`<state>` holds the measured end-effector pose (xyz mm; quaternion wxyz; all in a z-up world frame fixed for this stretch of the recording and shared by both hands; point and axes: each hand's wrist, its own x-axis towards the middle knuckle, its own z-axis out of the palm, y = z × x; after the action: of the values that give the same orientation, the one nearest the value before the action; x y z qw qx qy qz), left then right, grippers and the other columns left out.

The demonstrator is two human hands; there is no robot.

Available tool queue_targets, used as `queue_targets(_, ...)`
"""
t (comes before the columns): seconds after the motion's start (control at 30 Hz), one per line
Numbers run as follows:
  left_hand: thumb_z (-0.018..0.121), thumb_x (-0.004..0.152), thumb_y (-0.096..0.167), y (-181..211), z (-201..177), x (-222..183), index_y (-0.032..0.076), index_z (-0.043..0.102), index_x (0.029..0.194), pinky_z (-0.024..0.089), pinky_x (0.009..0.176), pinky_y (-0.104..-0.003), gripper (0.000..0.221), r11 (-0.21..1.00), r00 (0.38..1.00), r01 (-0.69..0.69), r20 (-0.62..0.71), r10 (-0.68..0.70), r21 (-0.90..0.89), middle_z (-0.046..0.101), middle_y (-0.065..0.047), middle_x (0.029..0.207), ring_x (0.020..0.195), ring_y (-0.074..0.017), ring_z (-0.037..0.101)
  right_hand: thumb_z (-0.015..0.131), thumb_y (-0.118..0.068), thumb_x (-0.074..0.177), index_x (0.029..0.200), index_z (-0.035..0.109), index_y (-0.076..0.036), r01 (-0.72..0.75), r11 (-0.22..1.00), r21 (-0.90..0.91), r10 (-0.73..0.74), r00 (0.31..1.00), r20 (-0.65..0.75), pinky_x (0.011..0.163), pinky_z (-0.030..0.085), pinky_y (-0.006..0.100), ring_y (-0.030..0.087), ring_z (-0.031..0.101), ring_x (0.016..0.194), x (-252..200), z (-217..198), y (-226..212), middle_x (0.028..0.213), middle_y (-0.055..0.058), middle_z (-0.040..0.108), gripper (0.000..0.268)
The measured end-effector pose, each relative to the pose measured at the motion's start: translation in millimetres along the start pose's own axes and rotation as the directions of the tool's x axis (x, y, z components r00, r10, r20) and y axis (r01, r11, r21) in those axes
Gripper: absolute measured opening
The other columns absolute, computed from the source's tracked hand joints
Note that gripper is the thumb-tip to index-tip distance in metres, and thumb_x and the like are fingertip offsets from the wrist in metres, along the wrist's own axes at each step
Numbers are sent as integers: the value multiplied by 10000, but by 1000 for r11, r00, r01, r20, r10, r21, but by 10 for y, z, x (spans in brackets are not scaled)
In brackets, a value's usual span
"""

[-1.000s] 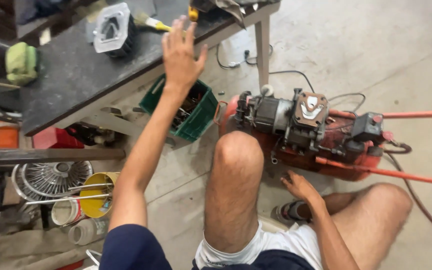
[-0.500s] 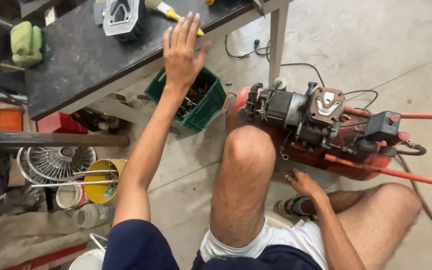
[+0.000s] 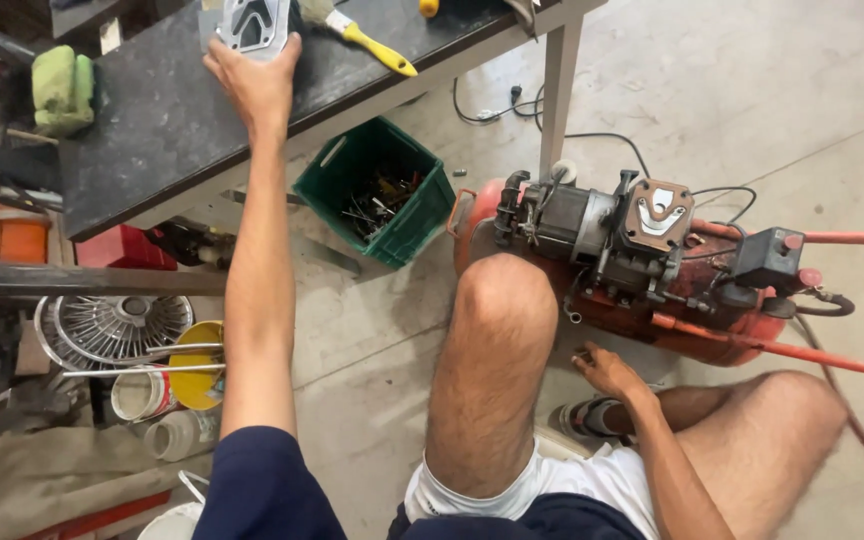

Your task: Repairing and maintaining an air compressor by tightening bolts, cleaning components, and assembling parts.

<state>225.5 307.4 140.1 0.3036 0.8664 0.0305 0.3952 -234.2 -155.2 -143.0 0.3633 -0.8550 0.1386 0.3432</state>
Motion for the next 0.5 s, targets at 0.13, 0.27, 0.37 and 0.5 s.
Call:
queue_targets(0.13, 1016, 768, 409, 146, -133, -182, -73, 464, 1317, 623, 903, -437, 916, 994, 990, -13, -140, -2, -104, 569, -207, 1151, 999, -328, 698, 555, -373, 984, 1365, 607, -115, -19, 1000, 17, 19, 1000, -4, 1024, 540, 373, 261, 707, 1178, -53, -21, 13, 1332, 78, 716, 464)
queue_targets(0.27, 1078, 811, 188, 718, -720, -782, 133, 246, 1518, 681, 1051, -473, 1094, 973, 987, -122, -128, 98, -197, 485, -180, 1445, 1260, -332, 662, 565, -384, 983, 1337, 619, -136, -32, 999, 18, 32, 999, -21, 988, 559, 372, 262, 724, 1138, 35, 34, 131, 1282, 77, 741, 436)
queue_targets(0.37, 1093, 761, 142, 1384, -1231, -1361, 118, 302, 1521, 430, 1208, -503, 1098, 888, 985, -170, -110, 136, -426, 429, -206, 1487, 1406, -346, 520, 544, -409, 997, 1376, 584, -63, 2, 1000, 11, -2, 1000, -10, 1011, 545, 478, 353, 689, 1192, -156, -98, -61, 1289, 168, 725, 515)
queue_targets(0.5, 886, 764, 584, 2145, -1606, -2109, -44, 430, 1405, 313, 1219, -462, 1007, 697, 963, -266, -217, 160, -666, 496, -263, 1366, 1330, -358, 512, 580, -393, 1005, 1395, 597, 23, 188, 972, 138, -151, 959, -239, 1053, 497, 580, 468, 648, 1196, -498, -328, -478, 1267, 305, 689, 570)
